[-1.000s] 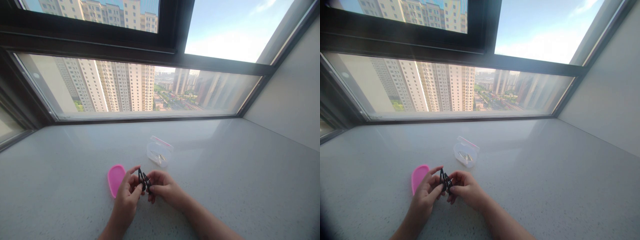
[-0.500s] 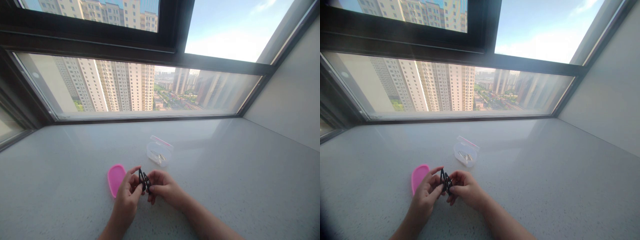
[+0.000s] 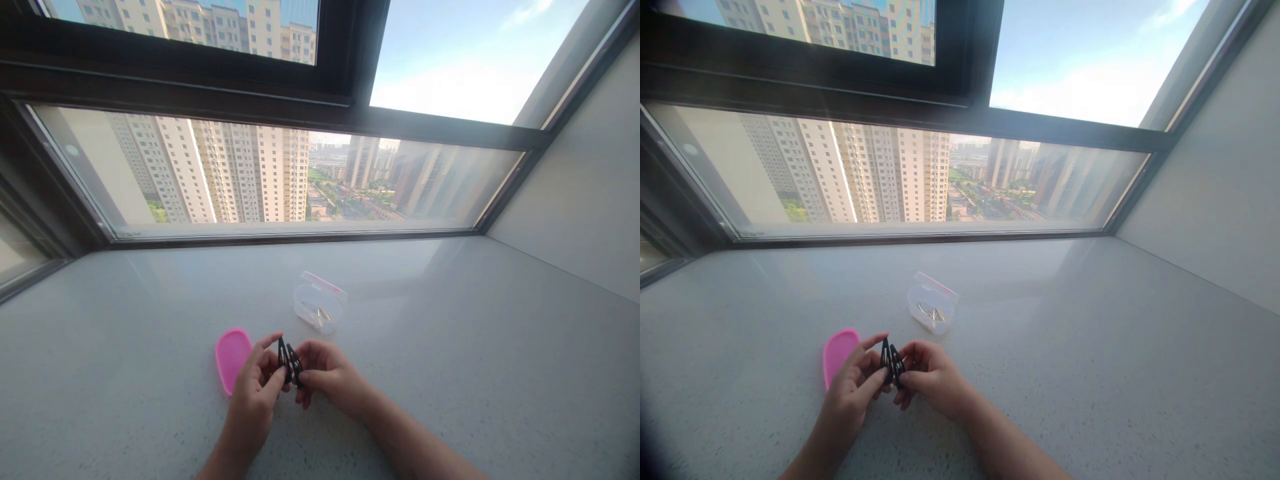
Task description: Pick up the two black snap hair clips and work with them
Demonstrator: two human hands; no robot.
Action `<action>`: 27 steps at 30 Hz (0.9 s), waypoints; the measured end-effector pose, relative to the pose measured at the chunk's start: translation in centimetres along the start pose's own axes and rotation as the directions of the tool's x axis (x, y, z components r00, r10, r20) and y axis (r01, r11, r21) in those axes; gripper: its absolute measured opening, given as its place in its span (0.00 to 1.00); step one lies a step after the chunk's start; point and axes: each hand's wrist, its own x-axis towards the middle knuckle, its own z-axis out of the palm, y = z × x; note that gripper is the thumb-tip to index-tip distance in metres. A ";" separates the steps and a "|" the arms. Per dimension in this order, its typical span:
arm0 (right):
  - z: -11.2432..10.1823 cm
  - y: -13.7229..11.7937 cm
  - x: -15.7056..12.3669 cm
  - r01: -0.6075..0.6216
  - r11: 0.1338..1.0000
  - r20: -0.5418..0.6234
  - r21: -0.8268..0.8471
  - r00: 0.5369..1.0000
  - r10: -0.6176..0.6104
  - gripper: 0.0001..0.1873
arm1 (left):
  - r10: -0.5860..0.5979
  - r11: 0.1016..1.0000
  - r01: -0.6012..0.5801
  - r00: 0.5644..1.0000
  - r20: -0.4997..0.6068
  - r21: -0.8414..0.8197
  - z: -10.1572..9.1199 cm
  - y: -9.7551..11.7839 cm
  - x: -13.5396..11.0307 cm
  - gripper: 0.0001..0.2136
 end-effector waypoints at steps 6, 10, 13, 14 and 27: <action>0.0 0.1 0.1 0.001 1.000 0.008 0.005 1.000 -0.001 0.17 | 0.008 1.000 -0.008 1.000 0.014 0.014 -0.1 -0.3 0.0 0.21; 0.2 -0.2 0.0 0.002 1.000 0.002 -0.003 1.000 -0.002 0.17 | 0.014 1.000 -0.015 1.000 0.007 0.019 0.0 0.0 0.1 0.21; 0.2 -0.3 0.0 0.000 1.000 0.001 -0.008 1.000 0.000 0.18 | 0.014 1.000 -0.014 1.000 -0.007 0.017 0.1 0.1 0.2 0.21; 0.2 -0.3 0.0 0.001 1.000 0.001 -0.009 1.000 -0.001 0.18 | 0.013 1.000 -0.013 1.000 -0.011 0.014 0.1 0.1 0.1 0.22; 0.1 -0.1 0.1 0.003 1.000 -0.007 -0.019 1.000 -0.003 0.18 | -0.010 0.999 0.011 1.000 0.010 -0.034 0.1 0.1 0.1 0.21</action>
